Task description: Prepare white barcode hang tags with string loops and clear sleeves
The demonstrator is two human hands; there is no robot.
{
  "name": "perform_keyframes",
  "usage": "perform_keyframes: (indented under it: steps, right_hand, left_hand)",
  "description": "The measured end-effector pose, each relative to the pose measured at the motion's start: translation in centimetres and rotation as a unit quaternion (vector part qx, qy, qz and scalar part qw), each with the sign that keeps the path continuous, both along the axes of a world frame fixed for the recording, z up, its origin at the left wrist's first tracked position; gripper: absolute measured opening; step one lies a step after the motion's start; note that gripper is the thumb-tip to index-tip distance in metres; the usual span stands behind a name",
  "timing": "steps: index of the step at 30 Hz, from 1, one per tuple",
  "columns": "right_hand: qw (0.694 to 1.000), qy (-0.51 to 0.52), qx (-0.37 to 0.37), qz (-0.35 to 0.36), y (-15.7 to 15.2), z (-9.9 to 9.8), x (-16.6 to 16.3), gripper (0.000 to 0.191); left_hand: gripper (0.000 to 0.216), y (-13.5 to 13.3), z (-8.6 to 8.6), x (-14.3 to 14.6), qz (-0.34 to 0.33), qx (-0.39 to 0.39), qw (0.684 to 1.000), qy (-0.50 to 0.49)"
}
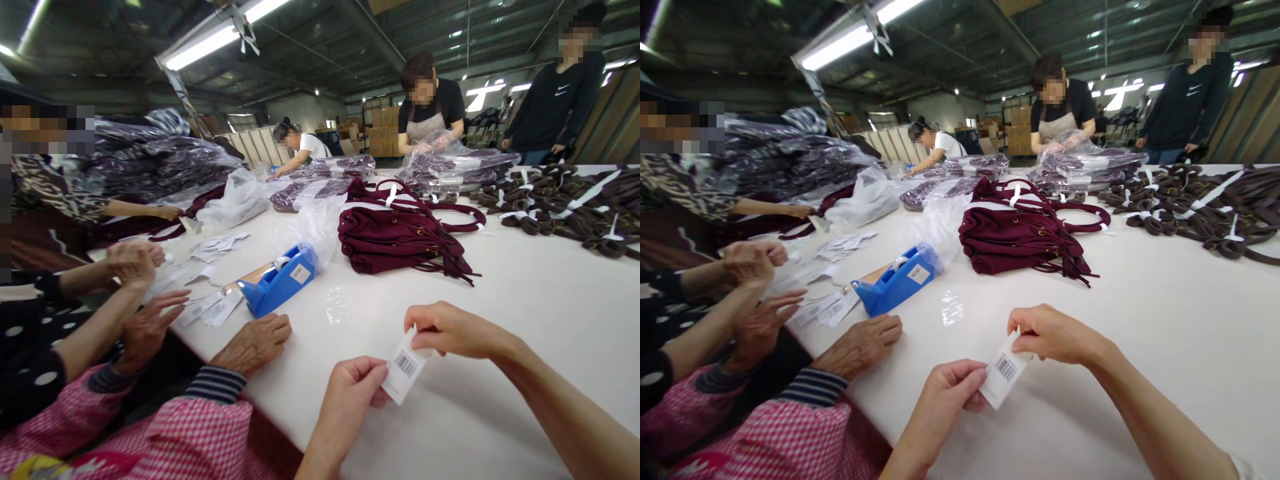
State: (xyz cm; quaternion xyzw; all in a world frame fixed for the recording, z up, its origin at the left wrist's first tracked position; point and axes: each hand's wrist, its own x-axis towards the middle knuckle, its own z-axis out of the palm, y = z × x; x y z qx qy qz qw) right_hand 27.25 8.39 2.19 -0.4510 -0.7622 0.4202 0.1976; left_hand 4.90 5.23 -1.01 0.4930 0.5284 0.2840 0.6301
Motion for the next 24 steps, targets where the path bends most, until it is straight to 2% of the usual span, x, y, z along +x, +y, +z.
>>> perform_keyframes:
  steps: [8, 13, 16, 21, 24]
  right_hand:
    - [0.998, -0.022, 0.048, 0.026, -1.0, -0.1, -2.2, 0.028]
    - [0.992, -0.068, 0.104, 0.014, -1.9, 0.1, -3.5, 0.026]
    - [0.987, -0.083, 0.135, 0.001, -2.8, -0.9, -4.5, 0.021]
    - [0.989, -0.079, 0.125, 0.016, -3.5, -3.2, -6.9, 0.024]
    - [0.990, -0.049, 0.129, 0.017, -2.8, -3.1, -9.2, 0.029]
  left_hand:
    - [0.028, 0.2, -0.8, 0.1, 0.075, 0.008, 0.997, -0.033]
    - [0.028, 0.4, -1.0, -0.5, 0.088, 0.013, 0.995, -0.043]
    - [0.026, -0.1, -1.3, -1.0, 0.080, 0.033, 0.995, -0.047]
    - [0.022, -1.2, -2.8, -2.4, 0.072, 0.064, 0.995, -0.040]
    - [0.020, -1.0, -2.5, -4.5, 0.098, 0.090, 0.990, -0.033]
